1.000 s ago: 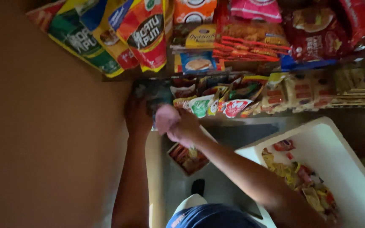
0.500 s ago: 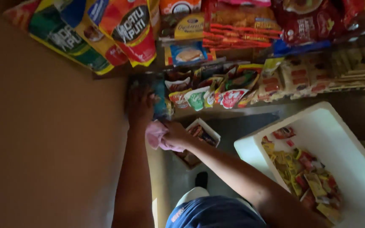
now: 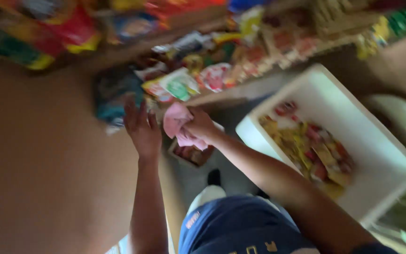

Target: Wiping down and stocking various condiment and food pouches onto a shelf from a container.

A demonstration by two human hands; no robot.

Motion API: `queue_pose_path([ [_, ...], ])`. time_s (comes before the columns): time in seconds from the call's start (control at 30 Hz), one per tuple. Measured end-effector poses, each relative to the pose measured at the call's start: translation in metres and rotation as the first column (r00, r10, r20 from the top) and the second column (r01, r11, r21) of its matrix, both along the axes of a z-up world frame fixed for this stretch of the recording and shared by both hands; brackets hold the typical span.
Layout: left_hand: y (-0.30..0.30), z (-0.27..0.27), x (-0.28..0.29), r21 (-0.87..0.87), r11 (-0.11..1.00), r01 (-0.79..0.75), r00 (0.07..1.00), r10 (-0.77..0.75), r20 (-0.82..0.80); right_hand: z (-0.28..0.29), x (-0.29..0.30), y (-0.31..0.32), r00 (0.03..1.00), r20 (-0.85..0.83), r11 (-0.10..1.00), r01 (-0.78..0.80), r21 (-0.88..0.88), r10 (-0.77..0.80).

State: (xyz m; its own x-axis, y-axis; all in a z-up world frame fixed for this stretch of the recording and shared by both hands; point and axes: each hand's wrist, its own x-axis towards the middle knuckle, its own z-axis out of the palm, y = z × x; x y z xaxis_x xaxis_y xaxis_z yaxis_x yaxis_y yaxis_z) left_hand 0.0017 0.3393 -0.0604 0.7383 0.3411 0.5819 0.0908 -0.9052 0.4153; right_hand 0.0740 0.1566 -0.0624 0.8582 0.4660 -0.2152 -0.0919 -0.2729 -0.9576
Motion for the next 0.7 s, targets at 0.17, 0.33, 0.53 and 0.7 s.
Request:
queue_pose_path([
  [0.17,-0.105,0.019,-0.011,-0.135,0.969,0.207,0.978,-0.205,0.023,-0.034,-0.006,-0.075,0.983,0.107,0.977,0.132,0.165,-0.150],
  [0.33,-0.211,0.004,-0.004,-0.273,0.869,0.413,0.893,-0.445,-0.066,-0.016,-0.025,-0.169,0.881,-0.273,0.864,0.449,0.228,-0.386],
  [0.53,-0.312,-0.016,-0.016,-0.395,0.758,0.519,0.771,-0.615,-0.166,-0.056,-0.062,-0.306,0.736,-0.430,0.726,0.649,0.227,-0.523],
  [0.7,-0.368,-0.047,-0.036,-0.509,0.712,0.484,0.697,-0.665,-0.269,-0.109,-0.118,-0.409,0.589,-0.468,0.656,0.754,0.027,-0.659],
])
